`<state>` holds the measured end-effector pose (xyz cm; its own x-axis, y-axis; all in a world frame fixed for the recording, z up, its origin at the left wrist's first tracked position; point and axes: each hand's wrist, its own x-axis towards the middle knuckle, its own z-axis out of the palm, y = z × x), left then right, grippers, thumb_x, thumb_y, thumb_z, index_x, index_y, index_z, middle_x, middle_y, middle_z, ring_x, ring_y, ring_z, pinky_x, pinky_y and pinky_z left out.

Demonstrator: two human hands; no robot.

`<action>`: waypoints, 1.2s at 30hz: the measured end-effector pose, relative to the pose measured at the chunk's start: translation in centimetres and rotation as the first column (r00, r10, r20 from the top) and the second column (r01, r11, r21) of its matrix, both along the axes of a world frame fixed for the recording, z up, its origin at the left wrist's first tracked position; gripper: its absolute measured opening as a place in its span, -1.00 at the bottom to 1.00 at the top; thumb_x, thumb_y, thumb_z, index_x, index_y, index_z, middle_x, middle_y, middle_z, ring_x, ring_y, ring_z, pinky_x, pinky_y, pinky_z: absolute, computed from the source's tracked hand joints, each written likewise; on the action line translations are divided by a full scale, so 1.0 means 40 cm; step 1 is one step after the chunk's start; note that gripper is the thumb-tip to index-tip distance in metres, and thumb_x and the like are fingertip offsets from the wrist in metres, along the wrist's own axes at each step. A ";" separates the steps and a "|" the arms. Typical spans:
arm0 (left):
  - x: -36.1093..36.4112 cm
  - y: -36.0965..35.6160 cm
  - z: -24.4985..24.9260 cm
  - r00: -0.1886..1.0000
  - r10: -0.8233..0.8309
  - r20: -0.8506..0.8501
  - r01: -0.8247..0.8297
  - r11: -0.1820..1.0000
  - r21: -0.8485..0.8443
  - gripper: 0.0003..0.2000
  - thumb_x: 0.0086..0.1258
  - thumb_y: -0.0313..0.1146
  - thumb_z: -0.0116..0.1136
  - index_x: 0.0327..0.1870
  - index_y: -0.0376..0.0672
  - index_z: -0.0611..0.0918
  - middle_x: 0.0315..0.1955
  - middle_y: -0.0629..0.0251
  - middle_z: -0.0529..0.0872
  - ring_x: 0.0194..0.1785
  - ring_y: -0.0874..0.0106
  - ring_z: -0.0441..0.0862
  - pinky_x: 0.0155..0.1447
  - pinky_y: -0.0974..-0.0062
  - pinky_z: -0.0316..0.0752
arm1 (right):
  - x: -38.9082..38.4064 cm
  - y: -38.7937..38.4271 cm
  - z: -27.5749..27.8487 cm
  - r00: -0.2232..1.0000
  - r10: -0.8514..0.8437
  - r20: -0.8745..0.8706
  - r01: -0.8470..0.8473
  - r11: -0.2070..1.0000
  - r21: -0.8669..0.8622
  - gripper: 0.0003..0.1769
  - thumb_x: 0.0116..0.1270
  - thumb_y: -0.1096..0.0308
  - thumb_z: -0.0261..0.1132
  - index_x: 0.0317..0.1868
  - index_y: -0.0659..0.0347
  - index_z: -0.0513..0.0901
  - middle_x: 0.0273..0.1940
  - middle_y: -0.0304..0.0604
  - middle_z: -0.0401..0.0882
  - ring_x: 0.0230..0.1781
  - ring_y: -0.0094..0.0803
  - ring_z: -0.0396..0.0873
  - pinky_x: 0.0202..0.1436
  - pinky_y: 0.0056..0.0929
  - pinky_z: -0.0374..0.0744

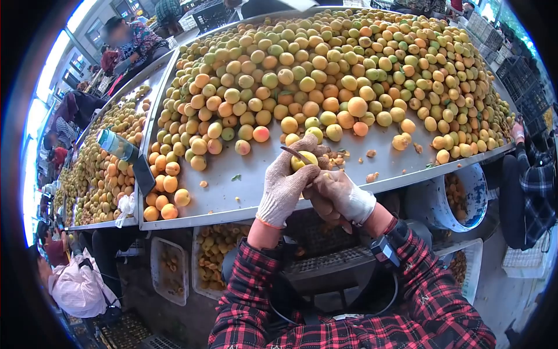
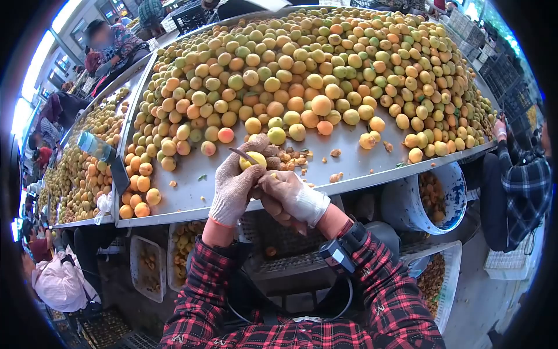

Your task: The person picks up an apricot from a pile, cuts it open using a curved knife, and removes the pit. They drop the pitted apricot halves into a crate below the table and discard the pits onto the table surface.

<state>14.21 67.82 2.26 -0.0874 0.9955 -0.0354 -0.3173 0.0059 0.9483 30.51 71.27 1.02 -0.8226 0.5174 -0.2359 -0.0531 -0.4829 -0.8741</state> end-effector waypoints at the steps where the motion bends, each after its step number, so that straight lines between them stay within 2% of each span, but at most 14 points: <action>1: 0.007 0.002 -0.004 1.000 0.002 -0.003 -0.002 1.000 0.003 -0.52 0.33 -0.65 0.11 0.32 -0.39 0.44 0.10 0.10 0.65 0.07 0.34 0.68 0.13 0.48 0.61 | -0.008 -0.004 0.014 0.996 -0.058 0.068 0.050 0.991 0.123 -0.63 0.59 0.08 0.03 -0.12 0.25 0.54 -0.63 -0.31 0.40 -0.74 -0.58 0.30 -0.70 -0.58 0.27; 3: 0.027 0.009 -0.016 0.992 0.099 0.074 -0.109 0.982 0.151 -0.50 0.32 -0.67 0.09 0.34 -0.41 0.43 0.16 0.10 0.62 0.15 0.33 0.64 0.20 0.48 0.56 | -0.016 -0.006 0.010 0.985 -0.127 0.120 0.093 0.964 0.250 -0.65 0.59 0.10 0.06 -0.13 0.25 0.54 -0.60 -0.32 0.42 -0.71 -0.60 0.32 -0.66 -0.60 0.30; 5: 0.013 0.013 -0.012 0.960 0.157 -0.233 -0.124 0.981 0.148 -0.46 0.29 -0.67 0.15 0.35 -0.36 0.42 0.15 0.15 0.61 0.20 0.39 0.58 0.28 0.47 0.50 | -0.014 0.005 -0.022 0.928 -0.368 -0.058 0.337 0.763 0.552 -0.71 0.56 0.17 0.13 -0.12 0.25 0.57 -0.51 -0.34 0.49 -0.60 -0.66 0.40 -0.56 -0.65 0.37; 6: 0.007 0.017 -0.020 0.891 0.198 -0.408 -0.126 0.972 0.197 -0.44 0.28 -0.67 0.18 0.36 -0.34 0.42 0.13 0.17 0.61 0.20 0.42 0.57 0.29 0.47 0.49 | -0.006 0.014 -0.010 0.902 -0.416 -0.113 0.424 0.811 0.402 -0.75 0.53 0.23 0.19 -0.10 0.27 0.59 -0.43 -0.35 0.54 -0.48 -0.70 0.47 -0.46 -0.66 0.43; 10: 0.049 -0.008 0.007 0.809 0.092 -0.581 0.052 0.973 0.227 -0.28 0.10 -0.64 0.38 0.38 -0.30 0.41 0.16 0.10 0.61 0.21 0.37 0.58 0.28 0.40 0.50 | 0.008 0.051 0.037 0.910 -0.413 0.036 0.386 0.875 0.291 -0.69 0.49 0.16 0.21 -0.12 0.29 0.58 -0.43 -0.31 0.56 -0.57 -0.67 0.49 -0.57 -0.64 0.45; 12: 0.046 0.000 -0.040 0.737 0.182 -0.651 0.064 0.940 0.336 -0.22 0.04 -0.58 0.44 0.40 -0.29 0.38 0.22 -0.01 0.58 0.23 0.20 0.60 0.28 0.30 0.49 | 0.012 0.057 0.029 0.929 -0.360 0.083 0.326 0.906 0.269 -0.67 0.48 0.13 0.22 -0.13 0.30 0.57 -0.44 -0.30 0.56 -0.61 -0.66 0.49 -0.62 -0.63 0.45; 14: 0.033 0.004 -0.042 0.553 0.336 -0.762 0.164 0.853 0.496 -0.21 0.06 -0.47 0.44 0.40 -0.32 0.37 0.24 -0.09 0.55 0.19 0.03 0.61 0.23 0.25 0.51 | 0.009 0.064 -0.001 0.936 -0.347 0.061 0.330 0.924 0.194 -0.64 0.46 0.10 0.22 -0.14 0.31 0.57 -0.45 -0.29 0.56 -0.69 -0.63 0.47 -0.70 -0.63 0.42; 18: 0.046 -0.004 -0.015 0.389 0.506 -0.770 0.134 0.796 0.591 -0.27 0.12 -0.36 0.40 0.36 -0.37 0.40 0.19 -0.11 0.58 0.10 -0.02 0.63 0.17 0.20 0.52 | -0.005 0.053 0.000 0.925 -0.379 -0.020 0.379 0.922 0.084 -0.64 0.47 0.11 0.20 -0.13 0.31 0.57 -0.47 -0.29 0.55 -0.70 -0.63 0.45 -0.70 -0.62 0.40; 24: 0.045 0.009 -0.063 0.448 0.522 -0.726 0.059 0.793 0.606 -0.39 0.28 -0.26 0.33 0.30 -0.42 0.45 0.01 -0.09 0.68 -0.04 0.00 0.69 0.03 0.23 0.59 | -0.009 0.042 0.003 0.949 -0.314 -0.011 0.312 0.946 -0.090 -0.67 0.52 0.11 0.11 -0.16 0.22 0.58 -0.49 -0.37 0.53 -0.63 -0.70 0.45 -0.63 -0.69 0.40; 27: 0.060 0.018 -0.074 0.472 0.554 -0.686 -0.012 0.782 0.623 -0.49 0.36 -0.34 0.25 0.28 -0.40 0.48 -0.02 -0.11 0.69 -0.06 0.01 0.70 0.01 0.25 0.60 | -0.029 0.045 -0.026 0.897 -0.440 0.025 0.433 0.891 0.139 -0.62 0.53 0.03 0.17 -0.30 0.18 0.55 -0.62 -0.35 0.48 -0.76 -0.63 0.39 -0.72 -0.63 0.34; 30: 0.074 0.024 -0.079 0.595 0.538 -0.597 -0.106 0.789 0.605 -0.59 0.42 -0.43 0.15 0.25 -0.38 0.49 -0.04 -0.12 0.69 -0.05 0.00 0.71 0.01 0.29 0.60 | -0.046 0.034 -0.031 0.838 -0.545 0.030 0.533 0.829 0.171 -0.62 0.51 0.04 0.21 -0.27 0.22 0.57 -0.61 -0.34 0.51 -0.75 -0.64 0.41 -0.72 -0.63 0.34; 32: 0.078 0.019 -0.085 0.727 0.433 -0.534 -0.178 0.869 0.462 -0.65 0.46 -0.48 0.07 0.23 -0.36 0.50 -0.06 -0.15 0.68 -0.09 -0.01 0.71 -0.01 0.32 0.60 | -0.052 0.029 -0.020 0.829 -0.558 0.026 0.541 0.814 0.212 -0.64 0.50 0.07 0.24 -0.26 0.23 0.59 -0.60 -0.35 0.51 -0.73 -0.66 0.41 -0.71 -0.64 0.34; 34: 0.080 0.030 -0.100 0.749 0.406 -0.523 -0.207 0.894 0.398 -0.68 0.48 -0.49 0.05 0.21 -0.37 0.51 -0.10 -0.01 0.71 -0.11 0.15 0.72 -0.01 0.37 0.59 | -0.056 0.027 -0.011 0.814 -0.581 0.010 0.551 0.778 0.301 -0.68 0.48 0.12 0.28 -0.24 0.25 0.63 -0.59 -0.37 0.51 -0.71 -0.68 0.40 -0.69 -0.64 0.33; 36: 0.077 0.063 -0.118 0.875 0.422 -0.238 -0.230 0.794 0.562 -0.71 0.55 -0.40 0.02 0.16 -0.35 0.54 -0.13 0.17 0.71 -0.10 0.39 0.67 -0.02 0.47 0.58 | -0.064 0.027 -0.021 0.801 -0.598 0.021 0.551 0.752 0.361 -0.72 0.47 0.17 0.28 -0.25 0.25 0.64 -0.57 -0.37 0.51 -0.69 -0.70 0.40 -0.69 -0.65 0.33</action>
